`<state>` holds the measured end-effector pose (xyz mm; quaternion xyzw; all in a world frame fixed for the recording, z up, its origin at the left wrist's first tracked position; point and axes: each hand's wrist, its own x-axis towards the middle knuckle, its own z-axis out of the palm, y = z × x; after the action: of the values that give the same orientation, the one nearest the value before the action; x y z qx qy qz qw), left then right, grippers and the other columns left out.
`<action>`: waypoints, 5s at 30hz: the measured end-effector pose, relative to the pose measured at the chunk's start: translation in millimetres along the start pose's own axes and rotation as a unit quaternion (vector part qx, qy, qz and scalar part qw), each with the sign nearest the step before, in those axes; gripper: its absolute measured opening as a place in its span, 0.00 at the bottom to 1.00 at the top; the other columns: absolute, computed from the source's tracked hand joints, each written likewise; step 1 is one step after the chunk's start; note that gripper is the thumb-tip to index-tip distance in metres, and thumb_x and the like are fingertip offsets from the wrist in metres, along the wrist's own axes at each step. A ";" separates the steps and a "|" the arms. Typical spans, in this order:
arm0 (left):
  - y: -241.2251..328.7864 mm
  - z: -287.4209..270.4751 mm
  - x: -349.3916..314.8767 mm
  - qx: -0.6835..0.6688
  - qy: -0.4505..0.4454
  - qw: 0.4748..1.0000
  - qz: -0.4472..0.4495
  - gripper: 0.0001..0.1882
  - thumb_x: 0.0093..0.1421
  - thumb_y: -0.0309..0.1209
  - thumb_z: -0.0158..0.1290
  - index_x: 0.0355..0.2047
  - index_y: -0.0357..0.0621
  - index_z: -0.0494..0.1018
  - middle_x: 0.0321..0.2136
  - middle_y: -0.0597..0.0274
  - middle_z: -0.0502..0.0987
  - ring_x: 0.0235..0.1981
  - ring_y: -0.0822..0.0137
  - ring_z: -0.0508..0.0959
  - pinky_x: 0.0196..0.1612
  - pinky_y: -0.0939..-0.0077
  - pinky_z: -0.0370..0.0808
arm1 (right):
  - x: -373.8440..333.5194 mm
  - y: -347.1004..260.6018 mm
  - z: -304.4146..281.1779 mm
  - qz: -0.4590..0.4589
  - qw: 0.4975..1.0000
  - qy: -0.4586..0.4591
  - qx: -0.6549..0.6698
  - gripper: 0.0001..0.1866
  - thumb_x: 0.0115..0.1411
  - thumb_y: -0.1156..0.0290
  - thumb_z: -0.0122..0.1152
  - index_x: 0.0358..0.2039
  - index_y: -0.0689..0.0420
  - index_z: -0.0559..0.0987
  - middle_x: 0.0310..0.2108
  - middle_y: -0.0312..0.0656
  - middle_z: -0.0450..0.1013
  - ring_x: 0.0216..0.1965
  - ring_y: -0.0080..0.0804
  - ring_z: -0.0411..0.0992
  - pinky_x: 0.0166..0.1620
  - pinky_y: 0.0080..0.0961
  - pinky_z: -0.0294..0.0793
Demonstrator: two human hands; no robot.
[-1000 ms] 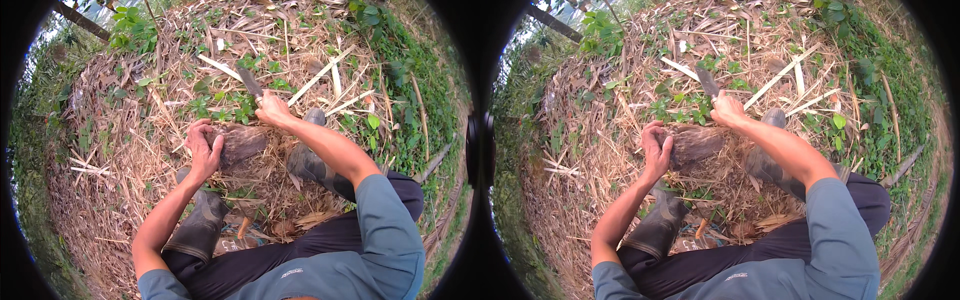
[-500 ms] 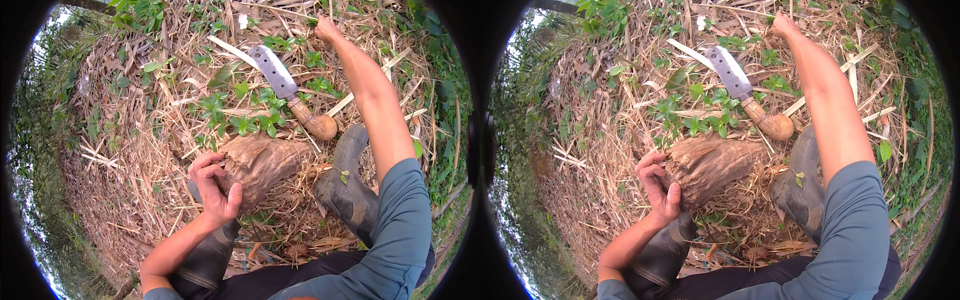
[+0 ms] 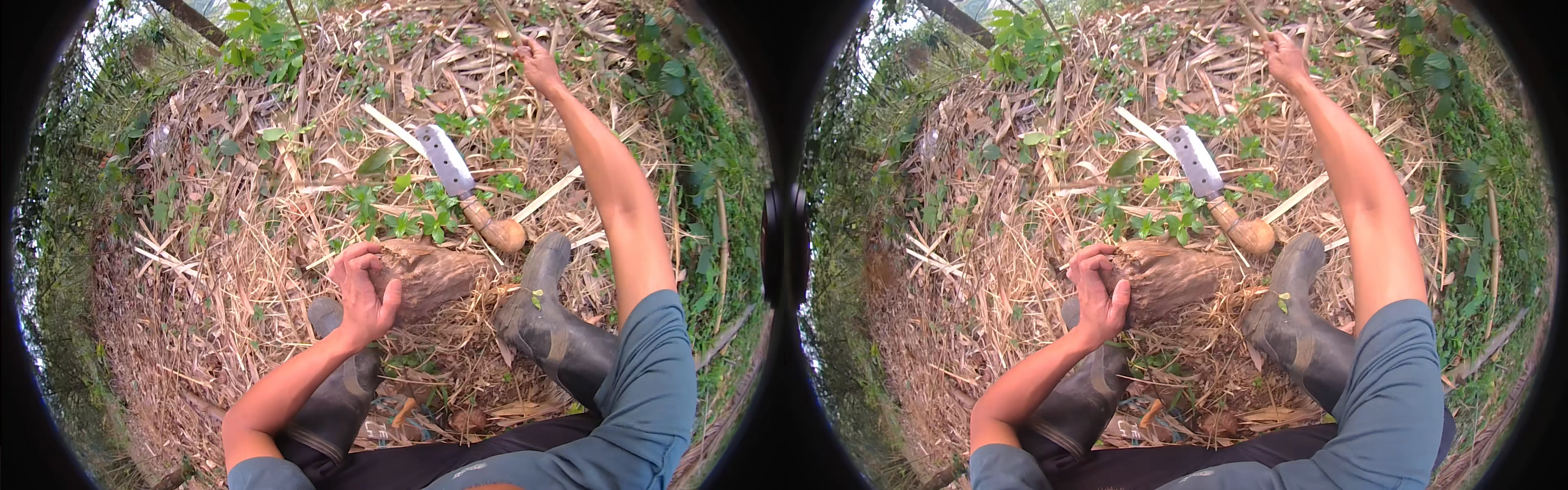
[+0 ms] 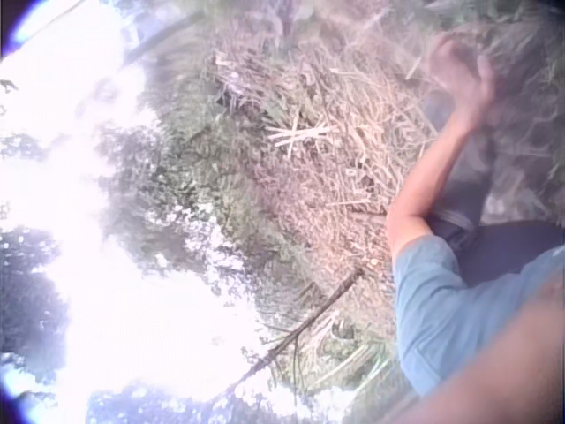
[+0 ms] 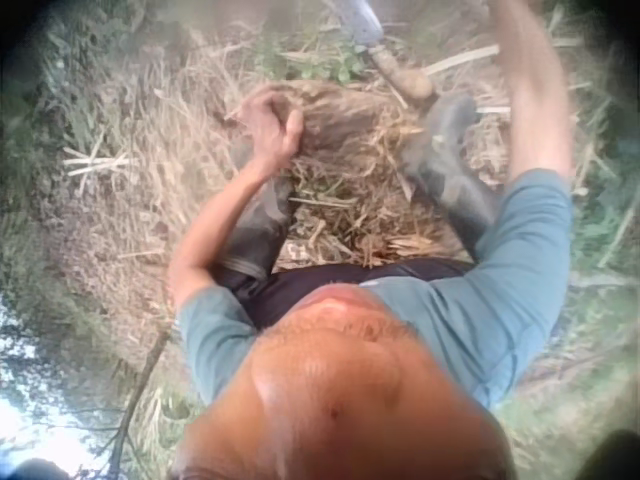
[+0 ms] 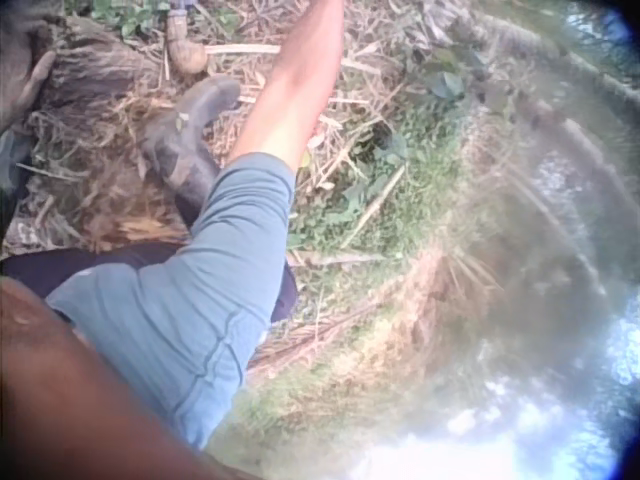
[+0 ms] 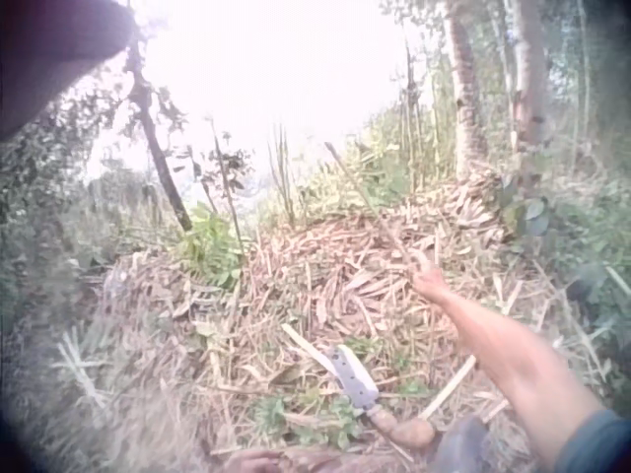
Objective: The person sits on the ground in a wooded area and uses a machete to sharpen a long, thin stick. They hold the stick with one hand and repeatedly scrape the blade along its length to create a pointed tip. The person adjusts their grip and the stick's position multiple times to refine the point.
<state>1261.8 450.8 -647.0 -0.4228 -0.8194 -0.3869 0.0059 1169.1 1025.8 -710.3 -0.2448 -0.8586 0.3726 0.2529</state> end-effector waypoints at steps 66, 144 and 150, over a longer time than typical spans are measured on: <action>-40.7 -141.4 55.9 -0.574 0.305 0.681 -0.337 0.15 0.71 0.44 0.42 0.33 0.49 0.65 0.17 0.69 0.64 0.15 0.72 0.64 0.19 0.77 0.63 | -554.0 -330.9 -85.6 0.106 0.947 -0.295 0.064 0.15 0.72 0.58 0.52 0.44 0.57 0.76 0.22 0.50 0.76 0.28 0.54 0.77 0.31 0.47 0.71; -65.3 -303.9 -294.8 0.428 -0.006 0.831 -0.356 0.14 0.74 0.42 0.44 0.41 0.45 0.68 0.15 0.49 0.75 0.20 0.45 0.78 0.24 0.50 0.70 | -399.2 -0.3 -229.3 0.205 0.829 -0.041 -0.519 0.12 0.65 0.66 0.56 0.48 0.51 0.73 0.46 0.51 0.79 0.47 0.54 0.77 0.49 0.50 0.74; -41.9 -282.6 -294.7 0.386 -0.004 0.836 -0.391 0.11 0.73 0.39 0.46 0.39 0.45 0.67 0.17 0.47 0.74 0.21 0.44 0.77 0.24 0.50 0.68 | -417.6 51.4 -252.9 0.287 0.786 -0.150 -0.526 0.15 0.56 0.66 0.65 0.44 0.57 0.80 0.43 0.54 0.80 0.46 0.54 0.79 0.51 0.47 0.76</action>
<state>1332.1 52.9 -574.6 -0.0322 -0.9994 -0.0077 0.0140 1651.1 933.1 -704.4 -0.5164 -0.8387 -0.0490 -0.1659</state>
